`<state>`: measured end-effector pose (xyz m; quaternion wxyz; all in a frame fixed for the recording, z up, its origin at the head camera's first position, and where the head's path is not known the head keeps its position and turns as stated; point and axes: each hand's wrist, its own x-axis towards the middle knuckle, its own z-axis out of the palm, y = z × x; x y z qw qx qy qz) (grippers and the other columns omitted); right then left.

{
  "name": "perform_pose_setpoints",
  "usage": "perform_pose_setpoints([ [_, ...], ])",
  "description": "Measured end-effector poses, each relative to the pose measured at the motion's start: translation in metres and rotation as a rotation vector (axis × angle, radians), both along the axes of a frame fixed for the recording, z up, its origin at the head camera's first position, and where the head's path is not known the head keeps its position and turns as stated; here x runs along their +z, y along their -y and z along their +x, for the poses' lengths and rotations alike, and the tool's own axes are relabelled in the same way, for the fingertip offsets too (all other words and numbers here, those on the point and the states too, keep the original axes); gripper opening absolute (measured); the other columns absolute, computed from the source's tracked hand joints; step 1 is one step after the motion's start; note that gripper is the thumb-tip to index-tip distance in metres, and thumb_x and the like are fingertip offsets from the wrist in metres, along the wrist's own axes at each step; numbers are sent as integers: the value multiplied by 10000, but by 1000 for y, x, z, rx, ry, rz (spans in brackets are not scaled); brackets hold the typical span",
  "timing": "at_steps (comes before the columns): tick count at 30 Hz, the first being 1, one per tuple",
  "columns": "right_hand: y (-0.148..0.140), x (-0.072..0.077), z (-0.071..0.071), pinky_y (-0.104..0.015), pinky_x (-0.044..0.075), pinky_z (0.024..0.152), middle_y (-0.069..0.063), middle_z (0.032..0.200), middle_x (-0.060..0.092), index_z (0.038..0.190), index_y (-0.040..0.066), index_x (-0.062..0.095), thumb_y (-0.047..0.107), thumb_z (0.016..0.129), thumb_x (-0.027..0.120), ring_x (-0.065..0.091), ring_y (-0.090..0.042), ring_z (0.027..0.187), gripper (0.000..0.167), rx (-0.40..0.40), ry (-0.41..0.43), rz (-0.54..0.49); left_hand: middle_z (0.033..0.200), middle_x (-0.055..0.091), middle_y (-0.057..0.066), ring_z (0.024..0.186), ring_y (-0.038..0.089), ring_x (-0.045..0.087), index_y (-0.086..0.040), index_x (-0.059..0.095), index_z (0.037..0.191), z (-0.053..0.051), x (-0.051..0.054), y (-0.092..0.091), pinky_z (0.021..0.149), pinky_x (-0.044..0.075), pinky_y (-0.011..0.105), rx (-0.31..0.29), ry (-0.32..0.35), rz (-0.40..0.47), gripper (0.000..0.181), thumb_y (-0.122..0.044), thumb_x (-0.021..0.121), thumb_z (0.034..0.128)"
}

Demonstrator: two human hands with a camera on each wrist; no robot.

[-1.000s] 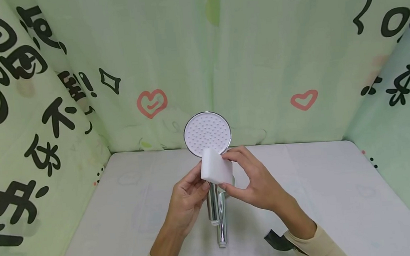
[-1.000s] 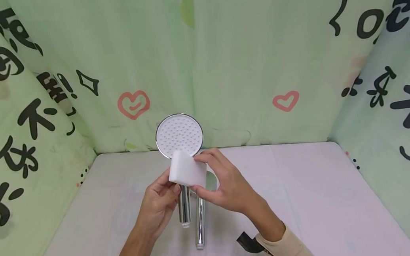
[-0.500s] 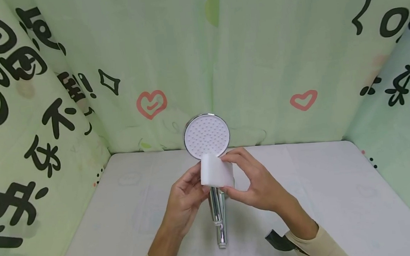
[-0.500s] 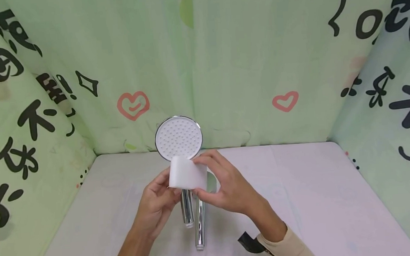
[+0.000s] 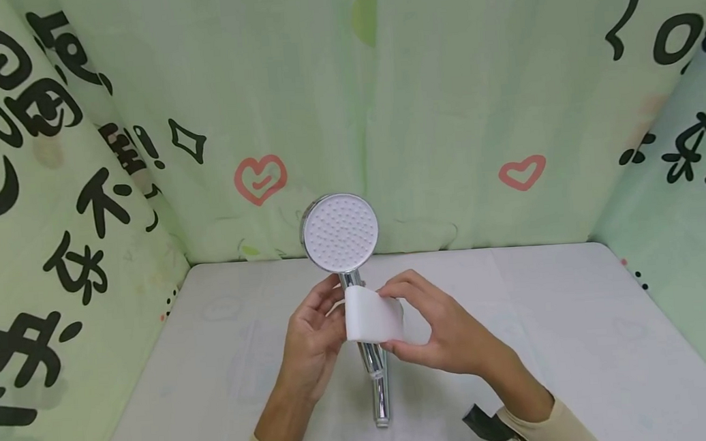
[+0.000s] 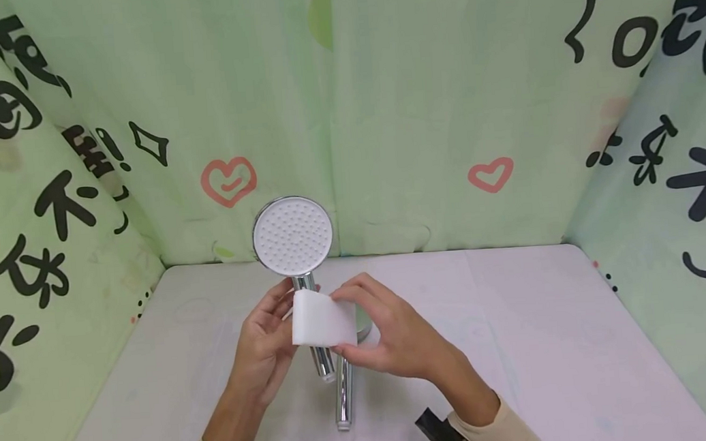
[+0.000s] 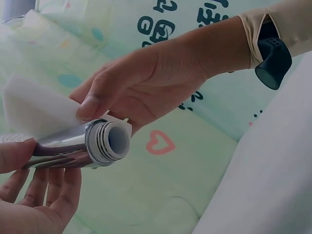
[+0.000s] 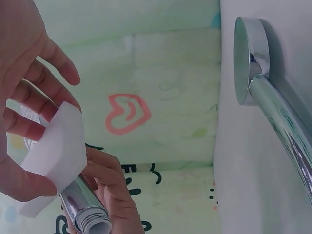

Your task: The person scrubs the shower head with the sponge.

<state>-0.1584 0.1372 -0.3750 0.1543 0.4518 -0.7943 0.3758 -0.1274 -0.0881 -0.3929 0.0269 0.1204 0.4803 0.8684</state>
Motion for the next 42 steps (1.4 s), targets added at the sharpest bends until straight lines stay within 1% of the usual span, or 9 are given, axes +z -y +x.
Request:
perform_pose_setpoints([
  [3,-1,-1,1,-276,524,924,62,1268,553,1313,172,569,232,807,829,567,-97,1121,572,31,-3,8,1339,583,134,1130,212,617,18,413,1476,0,1,2,901,557,259,6,5,-1,569,108,581,940],
  [9,-3,-1,3,-354,562,868,62,1272,549,1317,178,564,232,805,843,569,-107,1124,586,85,10,6,1360,551,143,1135,211,604,39,416,1478,-1,3,4,898,561,257,-19,23,20,553,94,582,954],
  [13,-5,-2,2,-357,564,856,52,1262,557,1311,179,565,189,773,855,567,-120,1120,611,139,28,1,1352,544,131,1141,210,594,37,425,1468,-2,4,5,880,558,239,-27,29,40,552,110,579,942],
  [19,-5,-5,-2,-338,552,861,11,1223,566,1282,126,572,131,714,878,566,-145,1092,645,225,17,-17,1373,547,138,1151,197,579,-22,404,1476,-2,4,6,885,556,249,-49,35,43,566,102,570,948],
  [24,-2,-3,-3,-317,551,860,22,1247,560,1294,132,562,172,768,851,565,-138,1107,602,187,3,-26,1385,560,162,1187,213,587,-46,370,1493,-2,4,7,944,548,269,-82,30,45,595,109,565,953],
  [27,0,-1,-3,-325,549,863,31,1253,566,1300,134,564,204,799,833,574,-128,1103,572,133,-15,-40,1345,574,136,1191,220,581,-57,377,1477,-1,4,7,949,544,270,-74,35,36,604,114,585,937],
  [32,6,1,-4,-356,544,892,55,1247,581,1317,150,569,243,823,826,577,-105,1089,564,67,-18,-59,1277,578,95,1134,201,573,-38,391,1464,0,3,6,903,542,254,-59,21,43,607,116,613,920],
  [37,11,2,-5,-356,547,919,46,1247,594,1373,134,544,239,834,834,598,-120,1093,621,69,16,-97,1285,577,88,1143,198,579,-50,417,1462,1,3,5,908,535,242,-48,5,48,609,79,660,919],
  [42,14,3,-5,-310,536,953,43,1232,614,1426,132,523,174,827,848,637,-139,1084,683,81,88,-126,1309,558,91,1152,214,591,-29,433,1454,2,3,4,936,529,248,-17,-3,33,627,44,716,899],
])
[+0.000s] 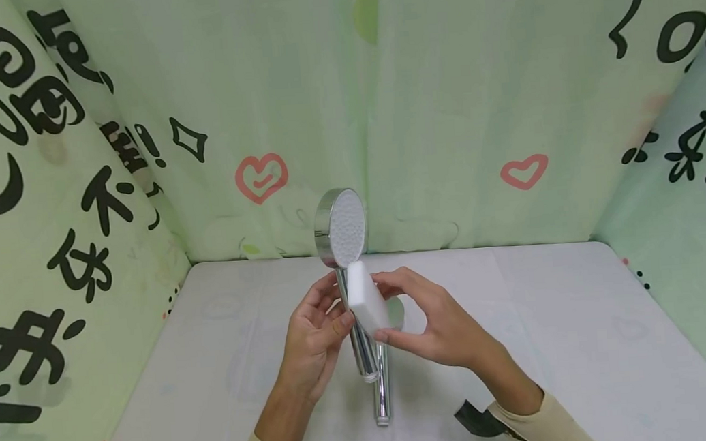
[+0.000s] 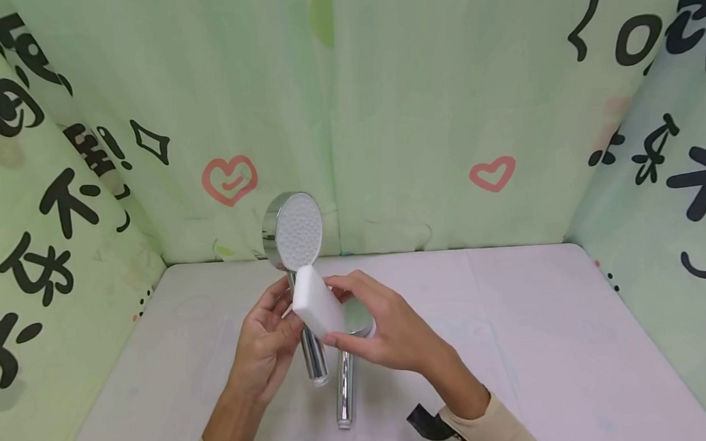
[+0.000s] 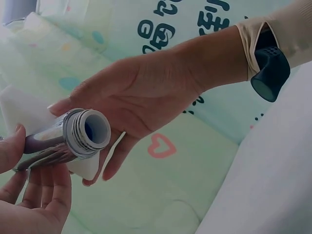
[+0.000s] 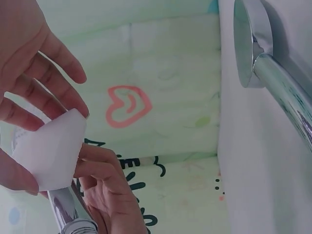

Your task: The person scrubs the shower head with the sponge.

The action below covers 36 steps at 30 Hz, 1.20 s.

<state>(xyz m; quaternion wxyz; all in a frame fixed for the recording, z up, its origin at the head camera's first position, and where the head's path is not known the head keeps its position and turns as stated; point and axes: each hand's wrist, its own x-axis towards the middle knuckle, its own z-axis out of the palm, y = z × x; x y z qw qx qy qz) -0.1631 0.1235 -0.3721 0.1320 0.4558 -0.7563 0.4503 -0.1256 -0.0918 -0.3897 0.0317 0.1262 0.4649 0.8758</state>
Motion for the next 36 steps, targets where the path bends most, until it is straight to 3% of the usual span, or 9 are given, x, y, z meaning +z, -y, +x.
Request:
perform_pose_setpoints([
  [8,-1,1,2,-345,552,955,41,1222,625,1362,163,572,153,872,807,634,-142,1084,544,20,154,5,1332,544,107,1188,234,599,9,475,1445,-1,0,-1,960,542,280,50,18,-46,626,31,745,881],
  [14,-5,-1,5,-370,569,910,35,1220,622,1346,169,574,144,873,797,617,-138,1066,524,74,139,11,1440,516,111,1235,246,581,42,465,1447,0,1,1,986,536,291,63,21,-67,610,27,728,897],
  [24,-9,-4,4,-322,563,908,40,1212,622,1351,159,571,101,840,809,617,-141,1057,566,86,83,5,1355,549,128,1205,246,584,49,510,1406,0,3,1,910,569,277,91,27,-150,490,7,673,946],
  [33,-10,-4,5,-323,555,927,52,1227,615,1341,181,572,166,859,810,613,-119,1073,538,31,115,50,1410,548,124,1182,220,609,9,515,1440,2,5,1,871,579,267,101,10,-175,492,-46,654,971],
  [36,-9,-5,4,-335,559,918,53,1230,614,1340,180,573,169,857,810,613,-117,1064,537,16,99,49,1324,578,119,1113,191,621,4,516,1446,3,6,0,826,577,254,97,4,-170,491,-45,644,975],
])
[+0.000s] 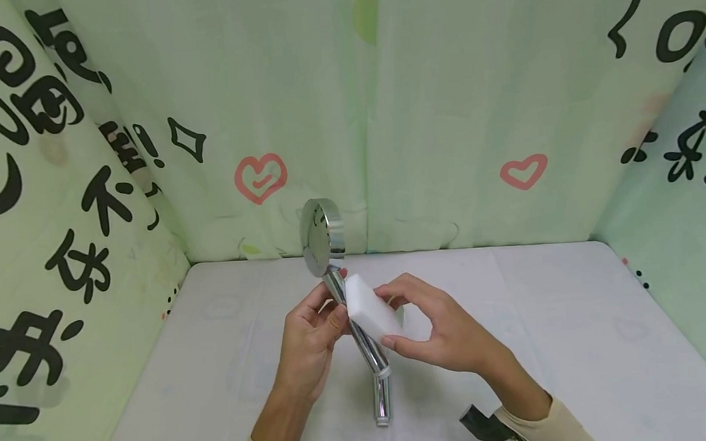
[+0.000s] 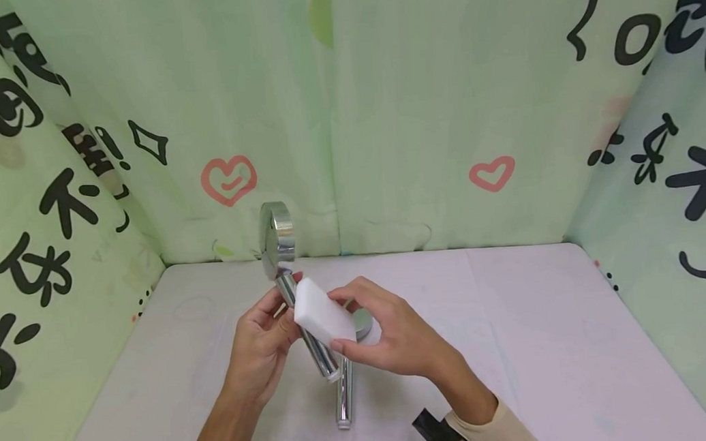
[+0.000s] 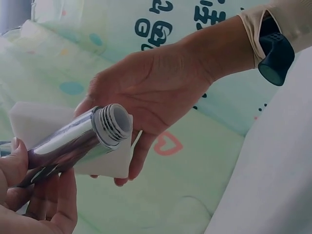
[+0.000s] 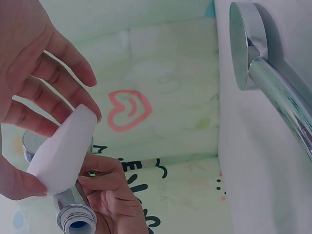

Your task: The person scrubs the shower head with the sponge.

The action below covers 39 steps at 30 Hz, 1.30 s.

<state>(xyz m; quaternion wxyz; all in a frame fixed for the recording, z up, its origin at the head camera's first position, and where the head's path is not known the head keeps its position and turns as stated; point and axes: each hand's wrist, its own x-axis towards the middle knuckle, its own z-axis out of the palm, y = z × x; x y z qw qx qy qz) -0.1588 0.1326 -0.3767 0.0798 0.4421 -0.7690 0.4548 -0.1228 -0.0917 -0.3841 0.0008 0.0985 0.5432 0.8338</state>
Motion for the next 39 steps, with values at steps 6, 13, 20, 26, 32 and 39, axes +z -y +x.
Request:
perform_pose_setpoints([
  [6,2,1,-1,-329,557,913,51,1241,614,1334,175,577,174,847,818,614,-118,1063,544,-32,-4,-7,1305,574,148,1019,180,625,-53,544,1434,3,1,-1,815,575,243,7,4,-46,468,-87,649,979],
  [13,3,3,0,-311,553,907,40,1228,617,1325,162,586,162,840,825,620,-114,1048,541,-89,-13,-8,1352,559,161,1050,195,622,-62,510,1466,5,3,-1,863,575,258,-11,-16,-80,478,-87,619,1001],
  [20,4,3,2,-284,543,910,47,1211,622,1330,153,592,162,816,834,618,-104,1037,568,-135,-60,-17,1366,541,154,1066,202,602,-40,481,1483,6,8,-1,855,570,261,-36,-31,-88,481,-79,598,1017],
  [26,5,4,3,-254,537,903,70,1194,614,1343,151,585,194,801,845,614,-97,1033,602,-143,-130,-38,1328,544,154,1063,192,602,10,462,1480,5,7,-2,840,570,265,-58,-59,-61,475,-47,570,1021],
  [32,6,4,3,-265,550,881,65,1199,626,1351,158,581,257,824,846,627,-99,1020,598,-161,-143,-36,1328,549,135,1059,180,603,44,433,1488,3,4,-2,845,567,261,-66,-87,-50,505,-58,584,1017],
  [39,8,6,3,-274,551,824,33,1257,637,1407,155,582,281,861,817,612,-101,1008,608,-153,-205,-50,1335,558,137,1020,187,612,24,474,1467,2,2,-3,842,575,275,-38,-67,-61,484,-40,601,1005],
])
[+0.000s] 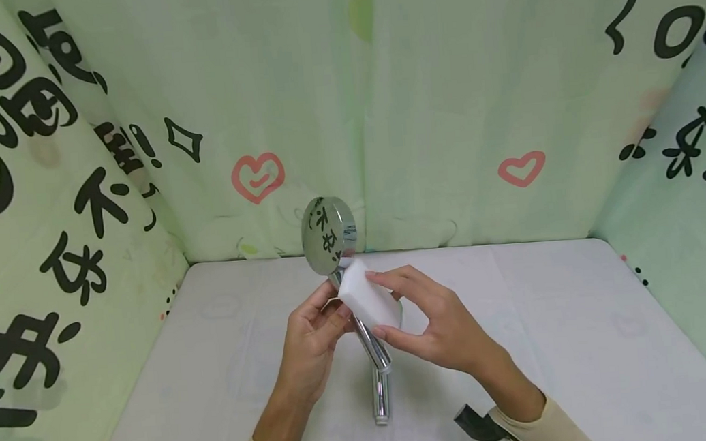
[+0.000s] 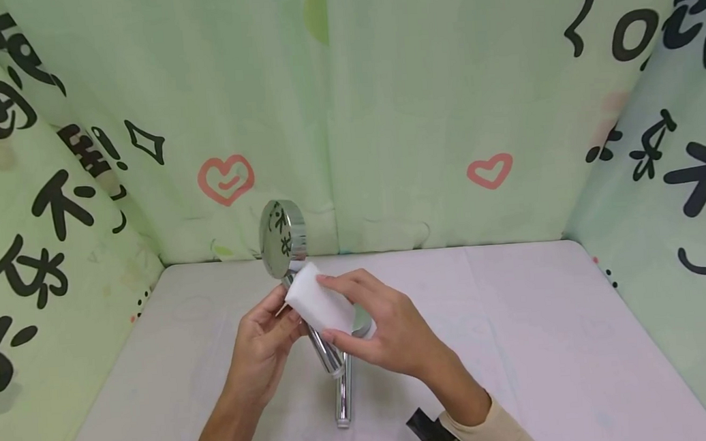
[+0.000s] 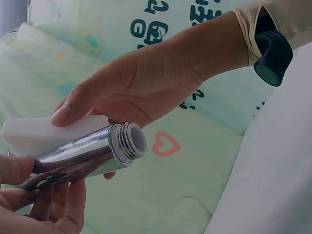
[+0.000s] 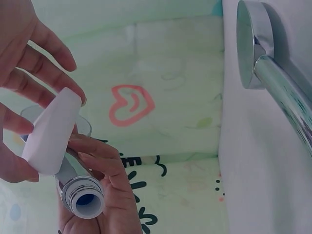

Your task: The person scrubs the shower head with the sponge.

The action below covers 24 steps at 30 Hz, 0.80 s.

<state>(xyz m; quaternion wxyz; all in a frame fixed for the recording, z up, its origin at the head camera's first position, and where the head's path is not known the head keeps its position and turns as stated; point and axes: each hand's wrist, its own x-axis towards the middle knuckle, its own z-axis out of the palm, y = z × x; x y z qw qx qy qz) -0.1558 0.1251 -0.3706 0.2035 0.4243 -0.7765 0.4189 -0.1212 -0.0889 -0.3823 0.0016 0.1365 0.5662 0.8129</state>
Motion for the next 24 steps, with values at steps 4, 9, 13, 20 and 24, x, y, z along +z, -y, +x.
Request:
perform_pose_setpoints([
  [4,0,-1,-1,-236,526,816,48,1249,633,1404,173,597,278,862,810,603,-87,1001,592,15,-19,11,1304,568,134,1020,187,621,17,492,1455,0,0,0,831,576,276,18,25,2,478,-22,611,993],
  [9,-2,-2,-1,-205,506,832,64,1243,628,1406,191,596,265,859,804,600,-82,1005,590,30,-14,32,1274,576,121,1028,193,631,18,518,1431,-3,0,0,820,582,282,48,34,14,472,-8,632,974],
  [13,-4,-4,0,-269,545,817,68,1261,625,1419,196,587,269,863,800,609,-82,1021,600,50,-15,58,1230,581,115,989,189,636,11,541,1408,-5,-1,3,803,584,278,71,45,26,441,-14,631,978],
  [20,-8,-6,0,-226,539,844,41,1279,621,1423,162,581,269,879,785,631,-107,1054,591,127,-44,88,1188,591,90,990,182,616,-14,552,1420,-8,0,7,800,575,260,80,51,69,434,-33,623,992],
  [24,-9,-8,-1,-218,536,855,11,1275,626,1413,129,584,261,880,789,634,-127,1068,587,175,-63,89,1136,588,77,964,175,604,-7,566,1401,-8,1,10,793,571,259,99,62,84,420,-14,624,985],
])
